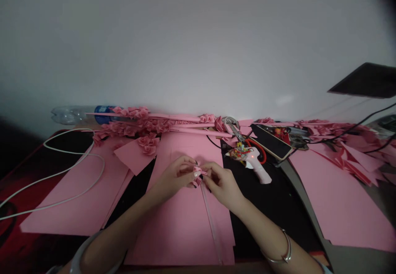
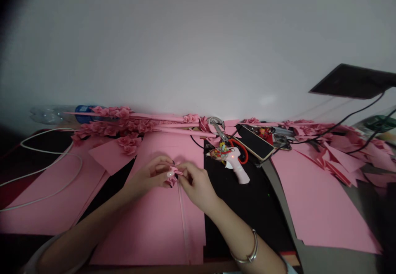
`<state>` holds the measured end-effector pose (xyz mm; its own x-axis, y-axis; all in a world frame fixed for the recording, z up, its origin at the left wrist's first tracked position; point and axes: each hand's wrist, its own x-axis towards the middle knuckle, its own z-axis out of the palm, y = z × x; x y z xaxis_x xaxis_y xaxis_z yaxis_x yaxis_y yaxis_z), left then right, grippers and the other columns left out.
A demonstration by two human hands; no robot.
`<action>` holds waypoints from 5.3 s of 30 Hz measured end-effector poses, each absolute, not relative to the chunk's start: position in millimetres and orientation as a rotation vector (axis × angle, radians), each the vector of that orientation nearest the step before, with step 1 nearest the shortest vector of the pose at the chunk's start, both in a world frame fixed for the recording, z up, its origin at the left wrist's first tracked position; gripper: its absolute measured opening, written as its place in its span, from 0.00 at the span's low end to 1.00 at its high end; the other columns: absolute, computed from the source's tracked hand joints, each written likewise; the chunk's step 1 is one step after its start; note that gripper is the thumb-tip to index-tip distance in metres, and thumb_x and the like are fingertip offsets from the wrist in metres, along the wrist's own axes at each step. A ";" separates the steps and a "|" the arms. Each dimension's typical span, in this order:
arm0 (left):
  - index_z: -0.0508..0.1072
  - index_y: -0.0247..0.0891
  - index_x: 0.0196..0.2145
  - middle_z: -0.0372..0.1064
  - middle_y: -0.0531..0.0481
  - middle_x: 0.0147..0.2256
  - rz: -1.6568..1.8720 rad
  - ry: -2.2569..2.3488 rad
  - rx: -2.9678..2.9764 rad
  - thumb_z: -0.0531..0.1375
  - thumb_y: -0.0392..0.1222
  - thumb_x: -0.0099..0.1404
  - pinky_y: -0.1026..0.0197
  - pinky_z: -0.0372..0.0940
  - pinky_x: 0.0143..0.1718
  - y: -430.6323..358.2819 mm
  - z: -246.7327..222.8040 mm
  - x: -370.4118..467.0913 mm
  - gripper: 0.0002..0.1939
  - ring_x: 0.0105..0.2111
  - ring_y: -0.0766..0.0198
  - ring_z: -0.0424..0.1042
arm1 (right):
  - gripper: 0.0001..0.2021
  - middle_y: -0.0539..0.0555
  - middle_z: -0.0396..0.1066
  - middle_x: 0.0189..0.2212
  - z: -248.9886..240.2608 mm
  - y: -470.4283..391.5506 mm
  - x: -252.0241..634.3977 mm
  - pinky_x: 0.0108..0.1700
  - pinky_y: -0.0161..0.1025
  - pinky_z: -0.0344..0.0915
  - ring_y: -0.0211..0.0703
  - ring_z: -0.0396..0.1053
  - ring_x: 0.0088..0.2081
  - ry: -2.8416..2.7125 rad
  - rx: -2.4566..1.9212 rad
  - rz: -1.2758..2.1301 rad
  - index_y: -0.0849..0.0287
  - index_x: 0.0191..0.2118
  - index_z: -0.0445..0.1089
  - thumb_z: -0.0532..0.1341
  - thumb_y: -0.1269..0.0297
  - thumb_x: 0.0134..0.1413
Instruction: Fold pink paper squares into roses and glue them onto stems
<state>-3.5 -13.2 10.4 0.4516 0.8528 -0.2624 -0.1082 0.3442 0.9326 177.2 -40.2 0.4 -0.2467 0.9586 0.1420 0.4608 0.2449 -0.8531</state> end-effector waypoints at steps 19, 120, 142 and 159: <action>0.74 0.37 0.37 0.73 0.53 0.28 0.818 0.936 1.096 0.70 0.44 0.49 0.60 0.69 0.32 -11.5 5.1 -2.5 0.18 0.29 0.64 0.72 | 0.11 0.44 0.62 0.23 2.1 -39.0 177.5 0.24 0.29 0.58 0.33 0.63 0.22 -1.737 -1.242 1.039 0.57 0.45 0.65 0.54 0.74 0.57; 0.73 0.35 0.23 0.66 0.54 0.21 0.610 0.806 1.031 0.63 0.60 0.55 0.65 0.59 0.23 -10.8 -7.5 -4.9 0.22 0.20 0.70 0.61 | 0.05 0.41 0.50 0.19 14.0 -56.1 167.8 0.24 0.29 0.50 0.31 0.51 0.19 -1.935 -1.152 0.826 0.58 0.38 0.65 0.55 0.73 0.55; 0.71 0.35 0.29 0.64 0.55 0.25 0.621 0.799 1.049 0.65 0.56 0.54 0.66 0.60 0.23 -9.2 0.5 -4.6 0.19 0.21 0.71 0.62 | 0.07 0.41 0.47 0.19 15.6 -51.6 171.4 0.25 0.29 0.51 0.32 0.49 0.20 -1.921 -1.112 0.765 0.58 0.37 0.68 0.56 0.74 0.54; 0.66 0.36 0.21 0.64 0.54 0.20 0.525 0.816 1.155 0.58 0.63 0.58 0.63 0.64 0.23 -14.0 0.4 -6.6 0.25 0.19 0.69 0.65 | 0.08 0.41 0.50 0.18 12.4 -49.8 171.5 0.24 0.28 0.50 0.30 0.48 0.20 -2.037 -1.066 0.786 0.60 0.35 0.69 0.57 0.77 0.50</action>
<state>-6.6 -14.0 0.4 0.6120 0.7358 -0.2898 0.0407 0.3366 0.9408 171.5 -49.8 12.4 -0.4191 0.8576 0.2980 0.4351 0.4778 -0.7631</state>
